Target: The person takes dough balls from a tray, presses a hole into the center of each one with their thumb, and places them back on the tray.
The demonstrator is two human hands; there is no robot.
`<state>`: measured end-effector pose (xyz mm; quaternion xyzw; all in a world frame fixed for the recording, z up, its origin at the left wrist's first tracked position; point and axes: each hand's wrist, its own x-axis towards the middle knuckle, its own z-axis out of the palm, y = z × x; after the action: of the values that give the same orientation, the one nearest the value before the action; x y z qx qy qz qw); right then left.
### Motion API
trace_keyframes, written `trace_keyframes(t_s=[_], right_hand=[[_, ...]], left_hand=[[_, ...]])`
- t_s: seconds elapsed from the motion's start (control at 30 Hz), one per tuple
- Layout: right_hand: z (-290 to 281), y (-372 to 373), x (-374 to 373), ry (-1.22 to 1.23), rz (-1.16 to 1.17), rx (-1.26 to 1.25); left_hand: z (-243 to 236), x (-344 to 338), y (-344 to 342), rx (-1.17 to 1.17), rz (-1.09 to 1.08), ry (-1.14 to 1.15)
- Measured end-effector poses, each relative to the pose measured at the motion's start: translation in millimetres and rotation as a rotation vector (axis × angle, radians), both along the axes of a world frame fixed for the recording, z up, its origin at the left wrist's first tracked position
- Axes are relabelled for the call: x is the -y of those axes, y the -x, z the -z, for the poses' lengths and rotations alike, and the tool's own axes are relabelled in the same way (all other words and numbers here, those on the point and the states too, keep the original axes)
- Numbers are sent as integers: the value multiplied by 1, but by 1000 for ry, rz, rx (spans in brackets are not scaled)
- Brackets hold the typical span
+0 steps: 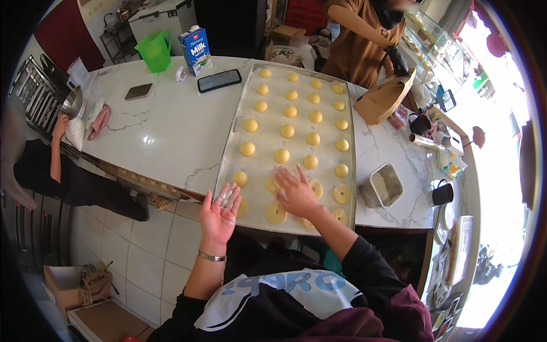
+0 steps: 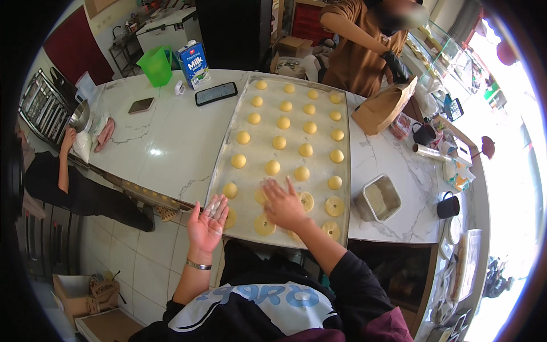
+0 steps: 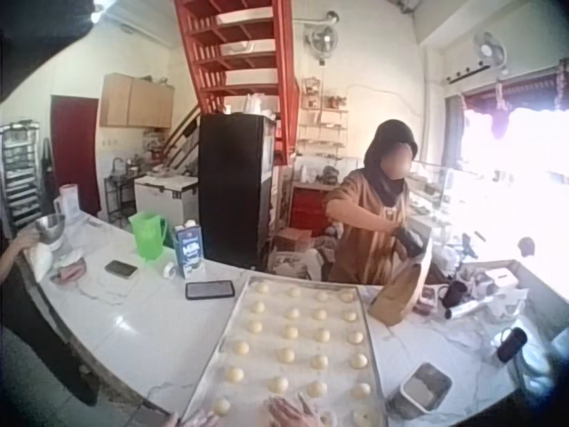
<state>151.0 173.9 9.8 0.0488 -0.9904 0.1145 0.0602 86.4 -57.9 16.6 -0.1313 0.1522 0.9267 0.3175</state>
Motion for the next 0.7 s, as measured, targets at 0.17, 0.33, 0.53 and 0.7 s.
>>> trace_keyframes(t_s=[0.17,0.33,0.53,0.7], right_hand=[[-19,4,-12,114,93,-40],[-20,3,-8,44,58,-53],[-23,1,3,-114,44,14],[10,-6,-1,-182,46,-96]], left_hand=[[2,-3,-2,-9,25,9],[6,-2,-2,-6,38,45],[3,-5,-4,16,68,92],[12,-25,-15,-13,205,164]])
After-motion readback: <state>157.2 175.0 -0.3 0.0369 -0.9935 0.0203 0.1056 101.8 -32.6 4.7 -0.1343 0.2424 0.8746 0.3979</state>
